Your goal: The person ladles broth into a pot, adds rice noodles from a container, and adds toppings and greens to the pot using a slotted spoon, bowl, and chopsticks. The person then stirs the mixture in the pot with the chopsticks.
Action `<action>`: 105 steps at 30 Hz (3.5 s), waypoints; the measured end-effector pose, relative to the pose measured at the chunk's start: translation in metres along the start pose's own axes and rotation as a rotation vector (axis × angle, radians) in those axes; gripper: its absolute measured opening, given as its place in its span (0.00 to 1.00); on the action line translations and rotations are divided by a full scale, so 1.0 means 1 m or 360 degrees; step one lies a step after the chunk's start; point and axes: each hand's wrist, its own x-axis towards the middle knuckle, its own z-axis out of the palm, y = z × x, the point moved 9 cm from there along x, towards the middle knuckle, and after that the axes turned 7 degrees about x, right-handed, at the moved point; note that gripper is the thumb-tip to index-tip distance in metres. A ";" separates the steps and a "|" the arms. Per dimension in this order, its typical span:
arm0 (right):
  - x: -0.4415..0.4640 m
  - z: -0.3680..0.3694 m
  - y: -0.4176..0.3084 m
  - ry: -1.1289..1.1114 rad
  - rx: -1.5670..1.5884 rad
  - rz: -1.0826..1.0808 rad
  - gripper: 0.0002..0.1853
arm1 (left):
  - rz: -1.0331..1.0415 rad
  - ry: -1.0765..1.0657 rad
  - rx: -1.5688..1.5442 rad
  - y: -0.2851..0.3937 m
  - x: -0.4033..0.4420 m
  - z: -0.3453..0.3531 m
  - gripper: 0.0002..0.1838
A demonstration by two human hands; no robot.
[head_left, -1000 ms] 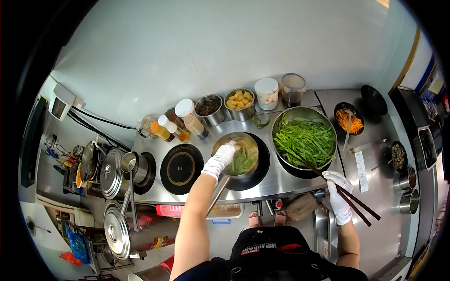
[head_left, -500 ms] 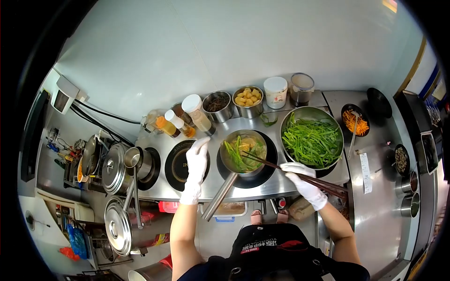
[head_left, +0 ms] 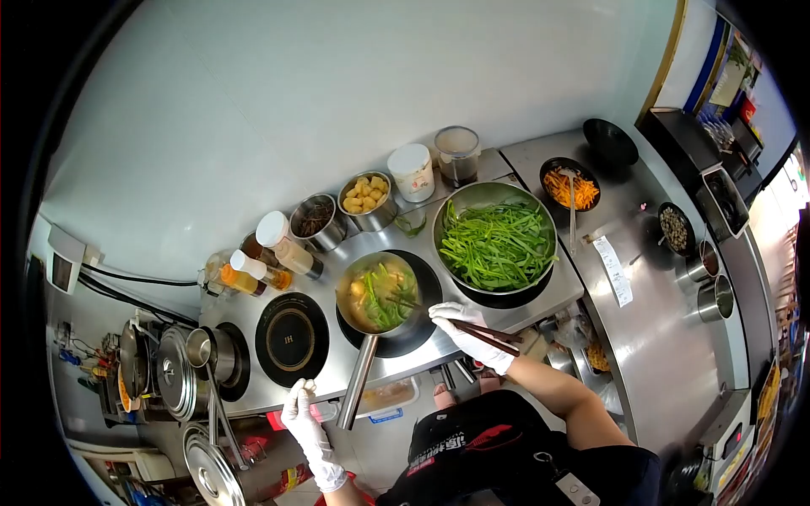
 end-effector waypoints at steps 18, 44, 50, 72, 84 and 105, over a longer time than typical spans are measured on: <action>0.004 -0.010 -0.068 -0.0179 -0.0242 -0.0199 0.07 | 0.0068 0.0035 0.0179 0.003 -0.022 0.024 0.11; 0.059 0.015 -0.024 -0.0252 -0.0414 -0.0271 0.05 | -0.0056 0.0260 0.0068 -0.017 -0.044 -0.029 0.11; 0.058 0.014 -0.060 -0.0262 -0.0409 -0.0118 0.05 | -0.0024 0.0273 0.0024 -0.024 -0.045 -0.041 0.11; 0.049 0.017 -0.053 -0.0444 -0.0453 -0.0304 0.03 | -0.0101 0.0206 -0.0013 -0.040 -0.043 -0.032 0.11; 0.047 0.014 -0.065 -0.0349 -0.0374 -0.0258 0.04 | -0.0080 0.0185 0.0038 -0.038 -0.037 -0.024 0.10; 0.034 0.037 -0.043 -0.0439 -0.0469 -0.0038 0.02 | -0.0122 0.0196 0.0030 -0.048 -0.036 -0.021 0.10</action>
